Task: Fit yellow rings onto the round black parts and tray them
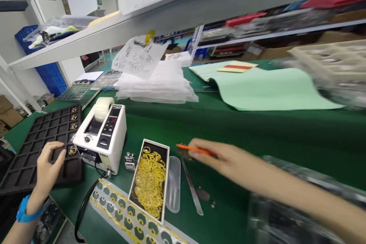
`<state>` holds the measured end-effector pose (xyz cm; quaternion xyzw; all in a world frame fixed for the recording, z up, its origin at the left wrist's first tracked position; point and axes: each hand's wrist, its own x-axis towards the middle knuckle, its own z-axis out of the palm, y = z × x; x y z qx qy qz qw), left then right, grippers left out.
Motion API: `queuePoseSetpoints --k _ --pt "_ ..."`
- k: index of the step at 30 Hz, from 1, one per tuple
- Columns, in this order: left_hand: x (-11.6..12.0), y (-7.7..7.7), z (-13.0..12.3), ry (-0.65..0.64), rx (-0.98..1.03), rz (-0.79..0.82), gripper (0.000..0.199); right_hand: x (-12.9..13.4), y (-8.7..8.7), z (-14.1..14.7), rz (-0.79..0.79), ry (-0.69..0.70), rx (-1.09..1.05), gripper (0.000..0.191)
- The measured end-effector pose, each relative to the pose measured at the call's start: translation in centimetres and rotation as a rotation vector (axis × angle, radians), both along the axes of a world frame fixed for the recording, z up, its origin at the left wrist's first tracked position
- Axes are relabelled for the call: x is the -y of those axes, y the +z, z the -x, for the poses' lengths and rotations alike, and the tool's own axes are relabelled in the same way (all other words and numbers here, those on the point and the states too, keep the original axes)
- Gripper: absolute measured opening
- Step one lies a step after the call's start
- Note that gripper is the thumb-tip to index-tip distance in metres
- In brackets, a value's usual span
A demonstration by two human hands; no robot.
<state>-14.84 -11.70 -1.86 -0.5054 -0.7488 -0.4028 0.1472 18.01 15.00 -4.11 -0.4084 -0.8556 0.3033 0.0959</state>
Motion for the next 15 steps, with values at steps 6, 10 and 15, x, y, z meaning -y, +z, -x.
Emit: queuePoseSetpoints --k 6,10,15 --pt "-0.5 -2.3 5.9 0.019 0.038 0.27 0.011 -2.1 2.0 3.3 -0.467 -0.125 0.349 0.023" --pt "-1.9 -2.5 5.7 -0.054 0.063 0.314 0.016 1.5 3.3 4.3 -0.497 -0.162 0.168 0.022" --pt "-1.9 0.5 6.2 -0.056 0.163 0.207 0.011 4.6 4.4 1.6 -0.474 -0.173 -0.229 0.021"
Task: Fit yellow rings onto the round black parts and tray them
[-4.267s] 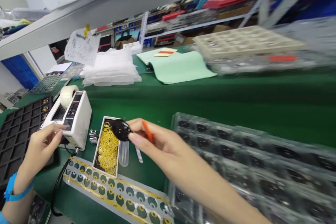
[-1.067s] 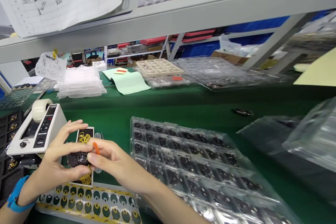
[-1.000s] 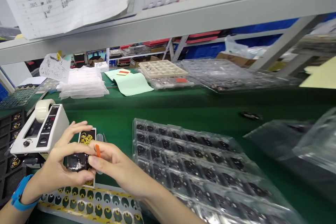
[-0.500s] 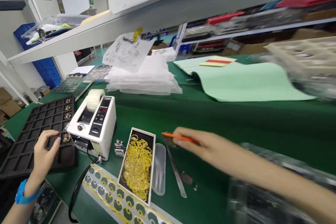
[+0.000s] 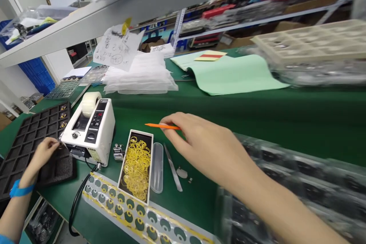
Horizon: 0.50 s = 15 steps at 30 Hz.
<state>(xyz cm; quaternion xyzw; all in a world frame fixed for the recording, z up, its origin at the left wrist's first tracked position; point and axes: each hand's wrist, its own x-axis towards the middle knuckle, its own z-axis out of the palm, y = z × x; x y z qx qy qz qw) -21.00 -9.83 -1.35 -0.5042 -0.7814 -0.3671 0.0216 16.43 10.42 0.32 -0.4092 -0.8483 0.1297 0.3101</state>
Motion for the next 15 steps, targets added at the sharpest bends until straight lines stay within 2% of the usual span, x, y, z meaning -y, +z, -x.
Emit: queuePoseSetpoints --k 2,4,5,6,7,8,9,10,12,15 --pt "0.3 2.5 -1.3 0.058 0.033 -0.134 0.011 1.3 0.7 -1.9 0.001 0.066 -0.24 0.033" --pt "0.1 5.0 -4.3 0.07 0.086 -0.33 0.01 2.8 1.5 -3.3 0.028 0.102 -0.51 0.038" --pt "-0.3 6.0 -6.3 0.03 0.242 -0.524 0.006 3.5 1.9 -3.7 0.045 0.118 -0.65 0.037" --pt "-0.8 6.8 -8.6 -0.061 0.398 -0.611 0.008 4.2 2.2 -3.9 0.058 0.138 -0.776 0.037" --pt "-1.6 7.2 -10.9 -0.17 0.518 -0.629 0.009 4.8 2.5 -3.8 0.067 0.159 -0.885 0.038" --pt "-2.7 7.3 -13.1 -0.289 0.631 -0.579 0.011 5.4 2.7 -3.6 0.075 0.174 -0.967 0.039" --pt "-3.8 7.0 -15.2 -0.416 0.764 -0.458 0.013 5.8 2.8 -3.3 0.091 0.18 -1.007 0.041" --pt "-5.1 6.6 -17.1 -0.505 0.892 -0.311 0.015 6.2 2.8 -3.0 0.116 0.179 -1.015 0.042" --pt "-7.7 5.5 -19.8 -0.633 1.08 -0.12 0.026 6.8 2.8 -2.2 0.156 0.177 -0.988 0.044" --pt "-10.5 4.3 -21.7 -0.71 1.226 -0.094 0.03 7.1 2.5 -1.5 0.133 0.225 -0.904 0.039"
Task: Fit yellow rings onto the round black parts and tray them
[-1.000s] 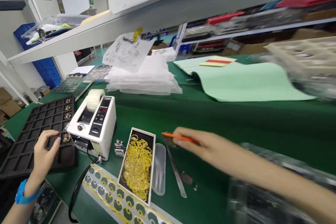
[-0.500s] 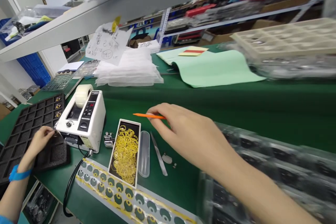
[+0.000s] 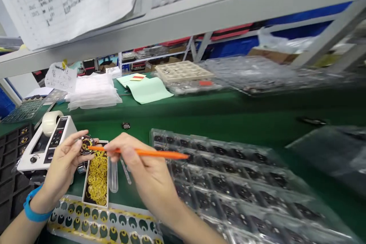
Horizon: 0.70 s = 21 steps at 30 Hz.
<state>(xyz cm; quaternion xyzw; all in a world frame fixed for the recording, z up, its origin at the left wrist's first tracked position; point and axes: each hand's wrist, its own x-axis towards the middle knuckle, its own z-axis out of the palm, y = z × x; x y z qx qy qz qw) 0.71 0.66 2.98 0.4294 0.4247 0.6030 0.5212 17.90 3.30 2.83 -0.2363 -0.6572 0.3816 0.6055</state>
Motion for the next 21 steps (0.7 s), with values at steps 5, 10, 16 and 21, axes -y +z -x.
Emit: queuePoseSetpoints --k 5,10,16,21 --pt "-0.5 -0.2 -0.1 -0.018 0.117 -0.082 0.027 -0.2 -0.8 0.5 -0.022 -0.042 0.091 0.024" --pt "0.1 -0.5 0.7 -0.073 0.092 -0.177 0.024 -0.7 -1.7 1.1 -0.087 0.032 0.076 0.019" --pt "0.6 -0.3 1.3 -0.069 0.105 -0.172 0.024 -2.1 -2.2 1.0 -0.415 0.198 0.078 0.018" --pt "0.6 0.2 1.1 0.006 0.107 -0.117 0.023 -1.8 -2.3 0.4 -0.809 0.097 0.335 0.03"
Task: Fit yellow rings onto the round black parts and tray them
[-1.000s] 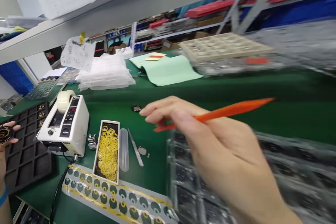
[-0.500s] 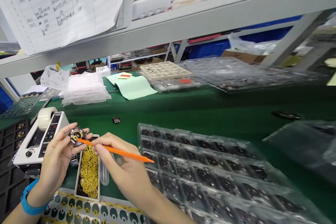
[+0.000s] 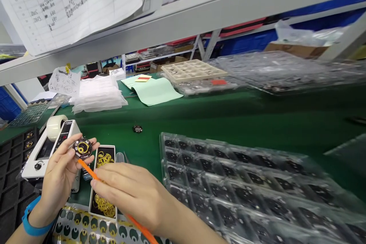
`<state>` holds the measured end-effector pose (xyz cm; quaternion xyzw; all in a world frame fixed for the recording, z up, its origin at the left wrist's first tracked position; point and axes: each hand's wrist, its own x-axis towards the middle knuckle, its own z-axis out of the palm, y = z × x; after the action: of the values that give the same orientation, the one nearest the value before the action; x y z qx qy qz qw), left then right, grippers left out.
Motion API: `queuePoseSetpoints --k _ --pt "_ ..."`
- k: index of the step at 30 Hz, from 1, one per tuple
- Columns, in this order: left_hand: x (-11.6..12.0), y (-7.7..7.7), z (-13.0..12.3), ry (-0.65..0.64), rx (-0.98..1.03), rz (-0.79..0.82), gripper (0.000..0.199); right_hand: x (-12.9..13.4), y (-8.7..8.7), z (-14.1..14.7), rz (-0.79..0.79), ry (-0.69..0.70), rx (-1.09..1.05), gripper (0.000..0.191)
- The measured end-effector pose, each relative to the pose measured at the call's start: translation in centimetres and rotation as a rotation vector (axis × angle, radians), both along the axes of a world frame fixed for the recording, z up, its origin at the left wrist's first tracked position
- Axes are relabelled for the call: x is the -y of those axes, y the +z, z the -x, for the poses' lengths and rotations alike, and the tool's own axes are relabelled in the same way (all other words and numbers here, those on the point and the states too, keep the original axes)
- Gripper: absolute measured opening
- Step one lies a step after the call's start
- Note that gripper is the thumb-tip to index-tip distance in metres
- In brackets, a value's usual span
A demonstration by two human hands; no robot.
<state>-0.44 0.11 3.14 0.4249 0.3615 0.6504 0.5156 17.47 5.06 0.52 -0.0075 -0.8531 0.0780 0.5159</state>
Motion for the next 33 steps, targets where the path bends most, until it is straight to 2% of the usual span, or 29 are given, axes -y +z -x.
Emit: queuePoseSetpoints --k 2,7,11,14,19,21,25,27,29,33 --pt "-0.1 -0.1 -0.1 0.023 -0.01 0.017 0.025 0.7 0.3 -0.3 0.023 -0.026 -0.016 0.034" --pt "0.0 -0.9 -0.7 -0.011 -0.048 0.02 0.028 2.1 1.0 -0.1 0.331 -0.182 -0.263 0.037" --pt "0.4 -1.6 -1.4 -0.064 -0.043 -0.01 0.029 1.8 0.4 1.2 0.373 -0.238 -0.367 0.032" --pt "0.5 -1.8 -1.7 -0.042 -0.022 0.004 0.031 1.3 -0.5 1.8 0.277 -0.243 -0.352 0.03" --pt "0.2 -1.4 -1.7 0.002 0.007 0.096 0.035 0.4 -1.3 1.4 -0.113 -0.281 -0.152 0.021" --pt "0.1 -1.2 -1.6 0.005 0.02 0.127 0.035 0.2 -1.4 1.1 -0.233 -0.301 -0.069 0.024" --pt "-0.5 -1.1 -1.1 0.014 0.051 0.177 0.03 0.2 -0.9 0.8 -0.314 -0.306 0.005 0.03" --pt "-0.9 -1.2 -0.9 0.012 0.054 0.191 0.028 0.5 -0.4 0.5 -0.27 -0.297 -0.004 0.024" --pt "-1.1 -1.2 -0.8 0.01 0.05 0.194 0.029 0.9 0.2 0.0 -0.152 -0.3 -0.064 0.02" --pt "-1.0 -1.2 -0.7 0.003 0.013 0.188 0.03 1.2 1.1 -0.9 0.099 -0.336 -0.292 0.028"
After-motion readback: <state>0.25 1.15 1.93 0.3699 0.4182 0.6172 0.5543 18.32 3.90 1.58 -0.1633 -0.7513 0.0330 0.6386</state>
